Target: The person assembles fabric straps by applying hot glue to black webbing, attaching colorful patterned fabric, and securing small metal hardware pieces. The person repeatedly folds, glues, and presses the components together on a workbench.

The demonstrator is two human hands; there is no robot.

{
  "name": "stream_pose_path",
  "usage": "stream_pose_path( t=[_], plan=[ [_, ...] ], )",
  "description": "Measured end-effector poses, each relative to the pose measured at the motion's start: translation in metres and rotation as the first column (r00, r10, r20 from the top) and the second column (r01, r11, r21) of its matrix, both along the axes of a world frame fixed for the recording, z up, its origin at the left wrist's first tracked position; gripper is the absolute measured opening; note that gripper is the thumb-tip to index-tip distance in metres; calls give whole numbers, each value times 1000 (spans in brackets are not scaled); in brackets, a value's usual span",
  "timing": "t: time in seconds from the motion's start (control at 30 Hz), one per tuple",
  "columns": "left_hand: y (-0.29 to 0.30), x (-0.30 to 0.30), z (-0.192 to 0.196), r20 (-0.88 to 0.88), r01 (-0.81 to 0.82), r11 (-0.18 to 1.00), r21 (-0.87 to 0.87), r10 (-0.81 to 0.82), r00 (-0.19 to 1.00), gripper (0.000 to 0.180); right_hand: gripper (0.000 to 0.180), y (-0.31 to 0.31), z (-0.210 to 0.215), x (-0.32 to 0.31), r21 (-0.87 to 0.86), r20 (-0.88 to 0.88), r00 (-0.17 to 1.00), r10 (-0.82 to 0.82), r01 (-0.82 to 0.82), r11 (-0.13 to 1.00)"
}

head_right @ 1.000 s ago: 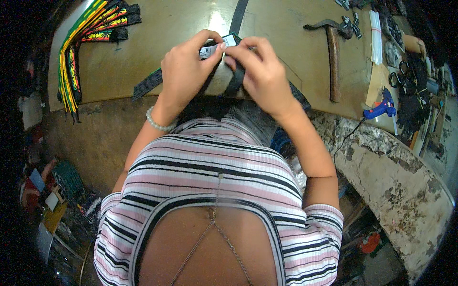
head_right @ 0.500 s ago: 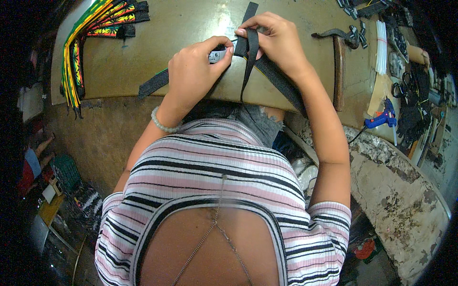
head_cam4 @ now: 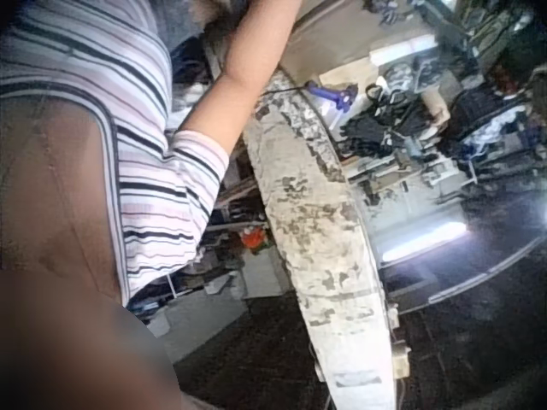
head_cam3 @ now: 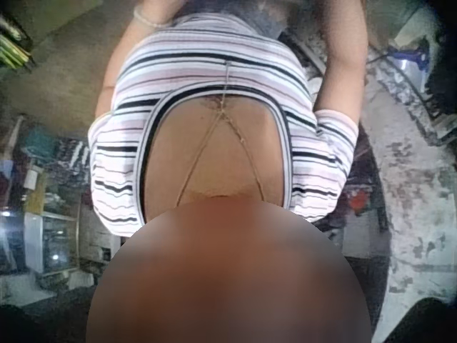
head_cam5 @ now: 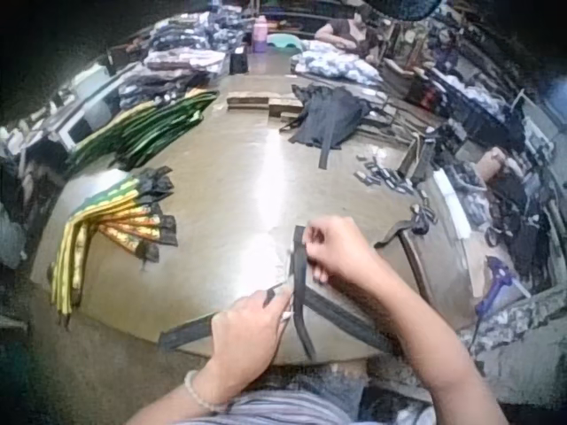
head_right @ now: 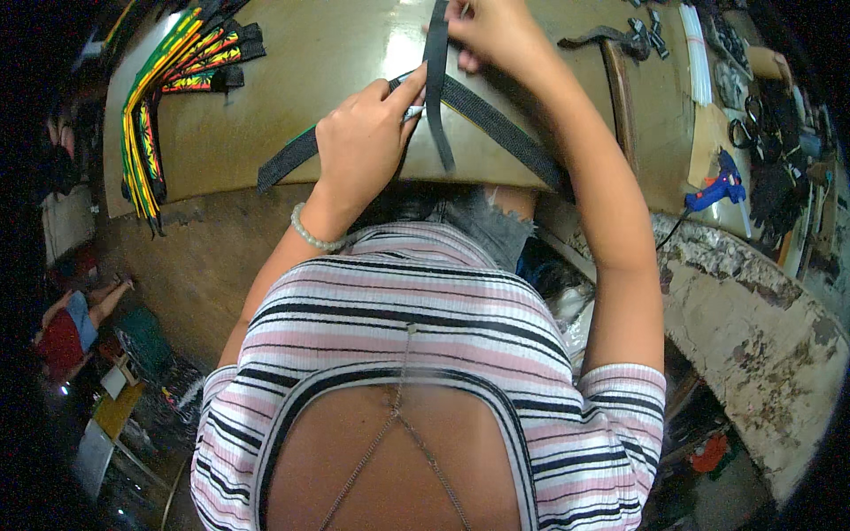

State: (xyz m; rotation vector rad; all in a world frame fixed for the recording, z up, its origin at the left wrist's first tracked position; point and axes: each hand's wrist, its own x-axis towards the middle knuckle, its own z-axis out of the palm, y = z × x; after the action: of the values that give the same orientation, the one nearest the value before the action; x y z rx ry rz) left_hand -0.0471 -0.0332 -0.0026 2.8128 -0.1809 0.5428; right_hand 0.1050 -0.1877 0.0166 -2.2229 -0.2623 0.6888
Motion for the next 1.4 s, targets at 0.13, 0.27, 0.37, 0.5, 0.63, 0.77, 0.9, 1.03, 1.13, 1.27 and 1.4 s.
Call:
stream_pose_path(
  t=[0.13,0.27,0.37,0.5,0.63,0.77,0.9,1.03,1.13,1.27,1.4],
  plan=[
    [-1,1,3,-94,16,999,29,-13,995,43,32,-5,-1,20,669,223,924,-312,88,738],
    [-2,4,4,-116,-4,997,-74,-4,993,36,39,-78,-15,-13,343,823,448,-350,101,934],
    [-2,4,4,-82,-13,991,-135,2,997,30,58,-141,-30,-61,-263,903,429,-32,607,750],
    [-1,4,0,-72,-18,980,-200,3,997,28,49,-141,4,-86,-416,634,738,-233,579,701],
    [3,5,-3,14,6,930,-368,-2,1000,28,41,-72,56,-126,67,317,731,-604,618,784],
    [6,4,-3,-3,-37,882,-471,40,999,30,35,-28,49,-151,-162,358,930,-87,154,975],
    [8,2,-2,-24,-40,840,-541,32,999,27,35,-26,46,-154,23,293,915,-278,284,958],
    [7,0,0,-61,-57,824,-564,27,998,25,34,-15,45,-156,-196,340,938,-69,143,970],
    [8,2,4,5,7,835,-550,-4,1000,24,36,-19,32,-155,-152,309,939,-150,205,967],
    [13,-2,14,64,45,912,-407,-20,998,25,38,-60,13,-139,-23,484,790,-376,440,898],
    [17,-4,18,-34,2,966,-259,-11,999,35,34,-88,19,-119,-240,742,631,-226,564,790]
  ],
)
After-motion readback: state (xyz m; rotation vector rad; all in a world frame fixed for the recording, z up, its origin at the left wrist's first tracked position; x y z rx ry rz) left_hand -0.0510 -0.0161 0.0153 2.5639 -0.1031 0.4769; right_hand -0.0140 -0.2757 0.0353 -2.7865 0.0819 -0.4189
